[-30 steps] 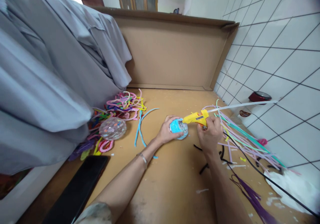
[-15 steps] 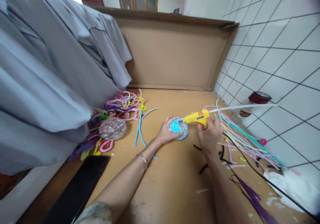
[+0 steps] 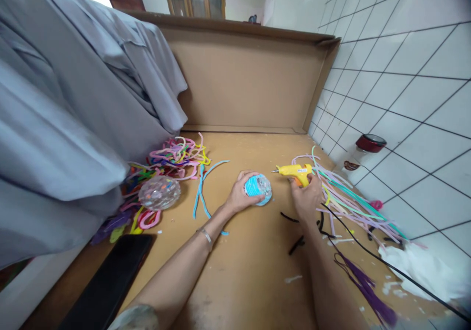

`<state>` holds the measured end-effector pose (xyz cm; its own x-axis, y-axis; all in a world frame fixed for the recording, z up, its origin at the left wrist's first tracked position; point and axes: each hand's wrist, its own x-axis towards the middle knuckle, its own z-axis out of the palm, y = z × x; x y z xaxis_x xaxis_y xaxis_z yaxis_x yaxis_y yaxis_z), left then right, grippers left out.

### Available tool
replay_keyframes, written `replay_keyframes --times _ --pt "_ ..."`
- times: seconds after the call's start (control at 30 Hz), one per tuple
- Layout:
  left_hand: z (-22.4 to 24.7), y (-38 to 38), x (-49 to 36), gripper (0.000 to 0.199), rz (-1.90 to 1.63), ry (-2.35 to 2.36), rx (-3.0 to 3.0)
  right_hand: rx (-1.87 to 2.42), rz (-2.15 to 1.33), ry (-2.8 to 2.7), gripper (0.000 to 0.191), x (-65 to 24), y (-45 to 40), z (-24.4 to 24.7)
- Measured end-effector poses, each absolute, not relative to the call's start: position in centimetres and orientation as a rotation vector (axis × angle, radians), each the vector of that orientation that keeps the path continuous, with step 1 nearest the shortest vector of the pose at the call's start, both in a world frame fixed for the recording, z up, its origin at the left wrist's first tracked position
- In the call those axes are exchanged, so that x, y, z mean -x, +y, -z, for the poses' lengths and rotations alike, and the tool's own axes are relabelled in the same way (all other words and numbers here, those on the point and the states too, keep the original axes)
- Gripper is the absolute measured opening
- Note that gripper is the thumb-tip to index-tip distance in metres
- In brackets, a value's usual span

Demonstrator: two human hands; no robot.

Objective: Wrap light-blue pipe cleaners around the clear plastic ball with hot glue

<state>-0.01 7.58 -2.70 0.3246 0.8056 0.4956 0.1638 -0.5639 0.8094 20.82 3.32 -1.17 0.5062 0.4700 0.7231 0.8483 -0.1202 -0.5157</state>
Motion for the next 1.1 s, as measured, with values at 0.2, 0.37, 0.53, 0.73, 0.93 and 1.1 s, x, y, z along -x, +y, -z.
replay_keyframes --times 0.2,0.37,0.53,0.73,0.93,1.1 --pt "3.0 7.7 0.0 0.067 -1.268 0.847 -1.933 1.94 0.592 -1.214 0.035 -22.0 3.7 3.8" --pt "2.8 7.6 0.0 0.066 -1.28 0.846 -1.942 2.054 0.65 -1.225 0.036 -22.3 4.0 5.0" --pt "2.7 7.6 -0.1 0.066 -1.266 0.854 -1.937 2.126 0.604 -1.243 0.038 -22.2 3.8 5.0" --pt "2.6 7.5 0.0 0.066 -1.268 0.849 -1.927 2.103 0.551 -1.219 0.036 -21.8 3.7 4.0" --pt "2.1 7.2 -0.1 0.065 -1.249 0.842 -1.956 1.561 0.391 -1.472 0.029 -18.9 2.5 0.8" --pt "2.3 7.0 -0.4 0.063 -1.274 0.811 -2.045 1.204 0.332 -1.72 0.037 -15.7 1.2 -0.7"
